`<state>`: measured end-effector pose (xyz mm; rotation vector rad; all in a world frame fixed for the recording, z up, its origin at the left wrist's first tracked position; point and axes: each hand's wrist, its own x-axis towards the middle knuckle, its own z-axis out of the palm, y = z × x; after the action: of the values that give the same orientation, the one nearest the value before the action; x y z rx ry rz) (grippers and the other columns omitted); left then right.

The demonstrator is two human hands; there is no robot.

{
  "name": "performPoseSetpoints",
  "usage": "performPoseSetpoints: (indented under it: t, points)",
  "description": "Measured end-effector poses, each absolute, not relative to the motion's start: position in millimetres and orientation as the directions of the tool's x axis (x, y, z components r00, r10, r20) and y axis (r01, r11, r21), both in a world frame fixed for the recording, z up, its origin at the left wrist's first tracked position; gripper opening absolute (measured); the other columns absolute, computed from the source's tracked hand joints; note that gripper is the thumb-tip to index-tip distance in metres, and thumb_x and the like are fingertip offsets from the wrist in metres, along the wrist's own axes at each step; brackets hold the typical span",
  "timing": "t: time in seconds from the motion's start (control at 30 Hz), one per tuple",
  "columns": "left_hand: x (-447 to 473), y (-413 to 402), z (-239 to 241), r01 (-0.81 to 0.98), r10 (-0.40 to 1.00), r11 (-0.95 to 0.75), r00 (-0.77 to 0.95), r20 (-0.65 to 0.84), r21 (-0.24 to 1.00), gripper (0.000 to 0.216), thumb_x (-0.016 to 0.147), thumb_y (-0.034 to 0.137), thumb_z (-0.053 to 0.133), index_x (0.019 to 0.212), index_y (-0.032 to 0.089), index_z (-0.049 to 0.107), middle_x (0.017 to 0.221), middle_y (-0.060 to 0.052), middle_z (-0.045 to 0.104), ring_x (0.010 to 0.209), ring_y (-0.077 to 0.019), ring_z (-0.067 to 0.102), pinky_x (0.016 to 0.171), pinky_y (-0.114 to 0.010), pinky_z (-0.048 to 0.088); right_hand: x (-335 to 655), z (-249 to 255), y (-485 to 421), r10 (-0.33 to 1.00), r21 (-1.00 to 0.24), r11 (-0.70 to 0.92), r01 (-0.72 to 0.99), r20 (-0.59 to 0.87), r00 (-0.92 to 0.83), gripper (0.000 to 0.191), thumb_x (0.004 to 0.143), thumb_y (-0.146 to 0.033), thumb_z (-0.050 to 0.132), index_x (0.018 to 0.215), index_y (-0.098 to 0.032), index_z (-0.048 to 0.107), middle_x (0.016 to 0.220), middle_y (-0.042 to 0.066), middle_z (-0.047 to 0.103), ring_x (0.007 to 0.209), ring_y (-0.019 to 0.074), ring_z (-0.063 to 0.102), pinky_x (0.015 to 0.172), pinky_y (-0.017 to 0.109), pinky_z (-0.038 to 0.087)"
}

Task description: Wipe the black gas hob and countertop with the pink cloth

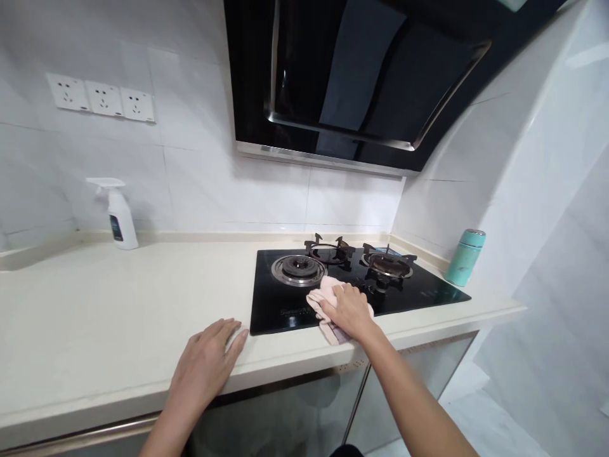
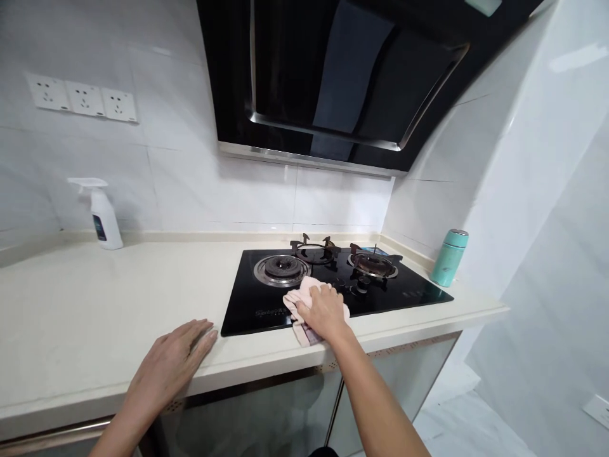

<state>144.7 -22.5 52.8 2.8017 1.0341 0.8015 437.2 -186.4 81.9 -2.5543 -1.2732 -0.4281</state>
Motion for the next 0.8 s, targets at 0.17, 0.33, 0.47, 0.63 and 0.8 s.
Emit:
performPoseSetpoints:
  t: [0.17, 0.33, 0.47, 0.63, 0.8]
  points:
    - [145.0, -21.6, 48.0, 0.582, 0.594, -0.789, 0.639, 0.489, 0.197, 0.048, 0.102, 0.050, 0.043, 0.128, 0.021, 0.071, 0.138, -0.009, 0.069, 0.135, -0.0307, 0.059, 0.108, -0.047, 0.048, 461.7, 58.6, -256.4, 0.761, -0.040, -0.490, 0.871, 0.467, 0.449, 0.032, 0.096, -0.049, 0.050, 0.105, -0.021, 0.062, 0.114, 0.011, 0.066, 0.106, 0.0278, 0.058, 0.087, 0.037, 0.037]
    - [148.1, -27.0, 46.9, 0.583, 0.580, -0.791, 0.619, 0.530, 0.185, 0.045, 0.102, 0.049, 0.045, 0.127, 0.022, 0.071, 0.136, -0.010, 0.071, 0.131, -0.0309, 0.061, 0.105, -0.047, 0.048, 516.3, 52.6, -294.7, 0.676, -0.094, -0.604, 0.791, 0.465, 0.572, 0.029, 0.097, -0.047, 0.048, 0.106, -0.021, 0.058, 0.119, 0.010, 0.067, 0.110, 0.0280, 0.059, 0.083, 0.036, 0.037]
    - [150.9, -33.2, 49.4, 0.571, 0.558, -0.800, 0.598, 0.576, 0.182, 0.040, 0.102, 0.045, 0.048, 0.123, 0.021, 0.072, 0.131, -0.010, 0.073, 0.127, -0.0311, 0.063, 0.102, -0.046, 0.049, 512.8, 47.1, -285.3, 0.662, -0.042, -0.630, 0.776, 0.493, 0.565, 0.028, 0.096, -0.048, 0.050, 0.098, -0.021, 0.056, 0.109, 0.011, 0.067, 0.102, 0.0293, 0.059, 0.079, 0.036, 0.037]
    - [151.3, -39.3, 52.2, 0.554, 0.547, -0.810, 0.592, 0.592, 0.194, 0.040, 0.105, 0.045, 0.046, 0.122, 0.019, 0.072, 0.126, -0.011, 0.074, 0.124, -0.0311, 0.064, 0.099, -0.046, 0.049, 470.2, 44.3, -248.6, 0.765, 0.096, -0.479, 0.872, 0.533, 0.361, 0.028, 0.097, -0.047, 0.050, 0.101, -0.020, 0.057, 0.106, 0.011, 0.066, 0.095, 0.0282, 0.058, 0.082, 0.038, 0.036]
    - [151.0, -40.9, 47.0, 0.544, 0.542, -0.812, 0.569, 0.619, 0.211, 0.037, 0.105, 0.046, 0.049, 0.123, 0.022, 0.071, 0.128, -0.010, 0.074, 0.126, -0.0303, 0.064, 0.102, -0.046, 0.049, 440.9, 69.9, -190.6, 0.859, 0.086, -0.385, 0.919, 0.398, 0.322, 0.029, 0.100, -0.044, 0.046, 0.103, -0.018, 0.059, 0.109, 0.012, 0.066, 0.100, 0.0296, 0.058, 0.085, 0.040, 0.034]
